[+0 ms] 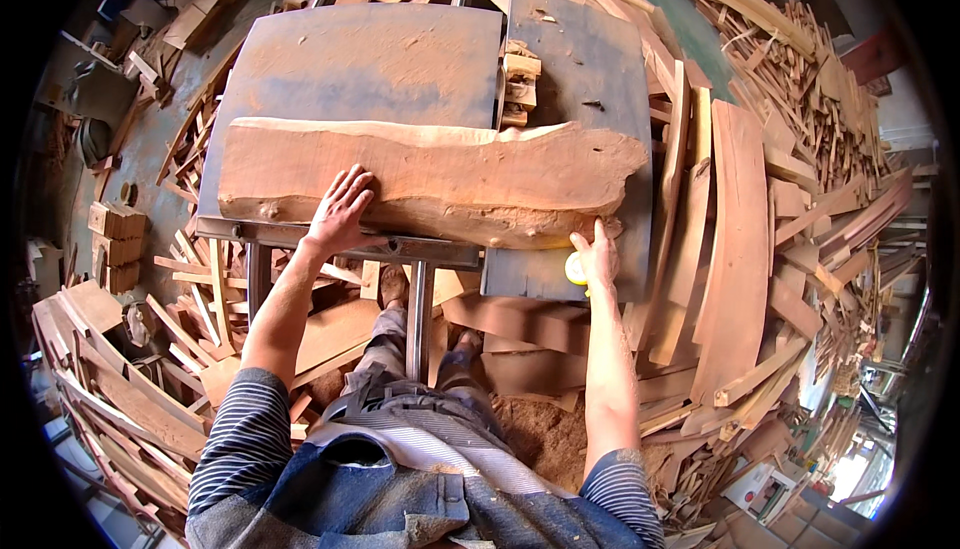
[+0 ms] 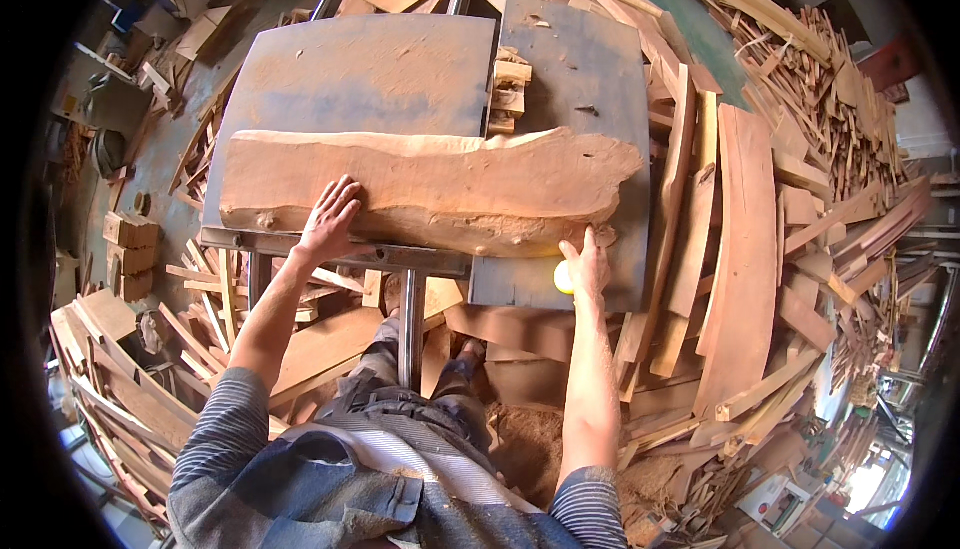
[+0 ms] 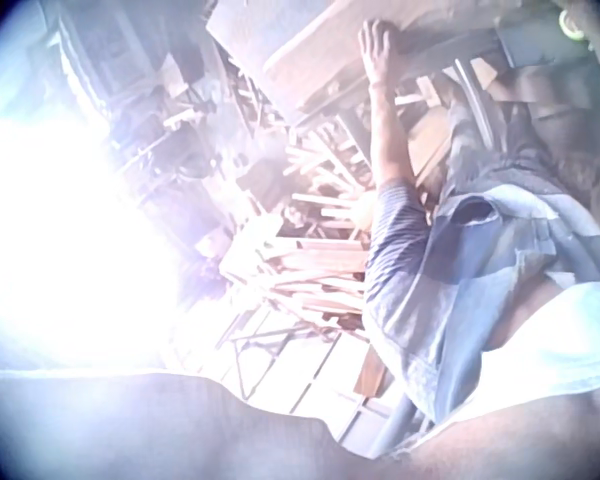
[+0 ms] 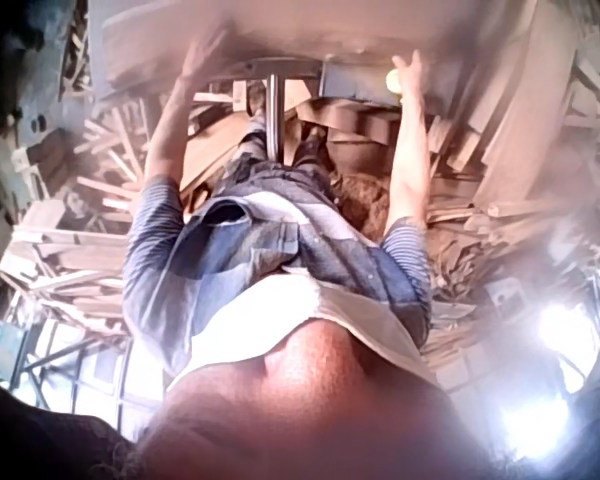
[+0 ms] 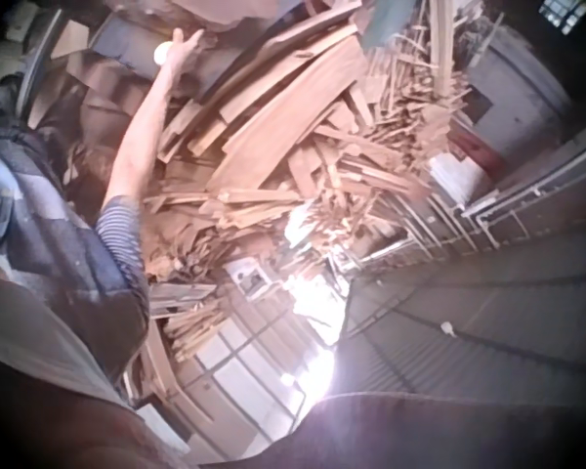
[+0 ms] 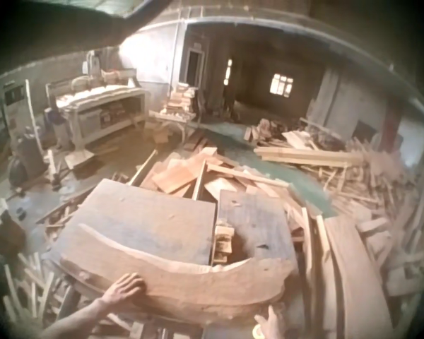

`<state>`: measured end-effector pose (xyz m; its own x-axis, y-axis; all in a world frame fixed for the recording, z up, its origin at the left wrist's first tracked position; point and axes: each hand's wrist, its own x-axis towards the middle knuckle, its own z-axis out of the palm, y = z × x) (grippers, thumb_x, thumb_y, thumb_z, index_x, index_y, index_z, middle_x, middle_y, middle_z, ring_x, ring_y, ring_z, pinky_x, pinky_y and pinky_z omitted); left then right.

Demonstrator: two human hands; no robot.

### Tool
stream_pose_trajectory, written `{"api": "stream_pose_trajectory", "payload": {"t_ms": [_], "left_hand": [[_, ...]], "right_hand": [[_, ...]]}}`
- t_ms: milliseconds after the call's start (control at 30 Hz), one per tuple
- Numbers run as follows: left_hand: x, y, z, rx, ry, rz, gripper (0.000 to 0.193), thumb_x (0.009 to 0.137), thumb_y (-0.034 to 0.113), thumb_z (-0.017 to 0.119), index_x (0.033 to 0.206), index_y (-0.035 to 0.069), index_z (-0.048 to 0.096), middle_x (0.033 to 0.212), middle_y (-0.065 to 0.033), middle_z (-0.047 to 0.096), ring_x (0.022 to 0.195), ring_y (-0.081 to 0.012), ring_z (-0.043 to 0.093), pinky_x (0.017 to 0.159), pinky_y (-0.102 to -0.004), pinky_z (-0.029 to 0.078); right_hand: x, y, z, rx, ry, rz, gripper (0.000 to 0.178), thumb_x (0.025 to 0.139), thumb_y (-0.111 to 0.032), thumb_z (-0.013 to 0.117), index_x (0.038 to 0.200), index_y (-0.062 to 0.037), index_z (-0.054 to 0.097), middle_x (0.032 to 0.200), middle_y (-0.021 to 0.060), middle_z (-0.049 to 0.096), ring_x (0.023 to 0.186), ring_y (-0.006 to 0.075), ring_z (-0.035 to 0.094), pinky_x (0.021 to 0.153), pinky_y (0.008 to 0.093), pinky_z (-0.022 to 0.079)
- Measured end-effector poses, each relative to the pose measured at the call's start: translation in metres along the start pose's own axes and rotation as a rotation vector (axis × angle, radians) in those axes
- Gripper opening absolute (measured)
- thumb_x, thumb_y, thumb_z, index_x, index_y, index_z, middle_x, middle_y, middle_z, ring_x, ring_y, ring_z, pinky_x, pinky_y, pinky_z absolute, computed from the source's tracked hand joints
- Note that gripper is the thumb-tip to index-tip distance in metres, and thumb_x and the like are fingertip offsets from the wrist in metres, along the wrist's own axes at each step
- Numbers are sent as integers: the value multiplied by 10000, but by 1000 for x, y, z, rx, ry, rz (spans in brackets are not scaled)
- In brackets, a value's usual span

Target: The person measures various pieces of wood on a workbench using a tape measure, picking up and setting aside several planks between measurements.

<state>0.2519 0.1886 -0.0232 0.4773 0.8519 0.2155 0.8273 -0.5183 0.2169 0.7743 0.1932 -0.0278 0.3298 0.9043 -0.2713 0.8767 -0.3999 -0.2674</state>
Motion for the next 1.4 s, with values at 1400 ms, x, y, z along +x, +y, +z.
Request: {"api": "stream_pose_trajectory", "payload": {"t_ms": [1400], "left_hand": [[5, 13, -7, -28, 28, -21, 840, 577, 515, 908, 1172, -10, 633, 1455, -191, 498, 1461, -395, 373, 1223, -534, 285]], "right_hand": [[3, 10, -13, 52, 24, -88, 738, 873, -444, 742, 1451, -40, 522, 1101, 218, 714, 1070, 375, 673, 914, 471, 526]]}}
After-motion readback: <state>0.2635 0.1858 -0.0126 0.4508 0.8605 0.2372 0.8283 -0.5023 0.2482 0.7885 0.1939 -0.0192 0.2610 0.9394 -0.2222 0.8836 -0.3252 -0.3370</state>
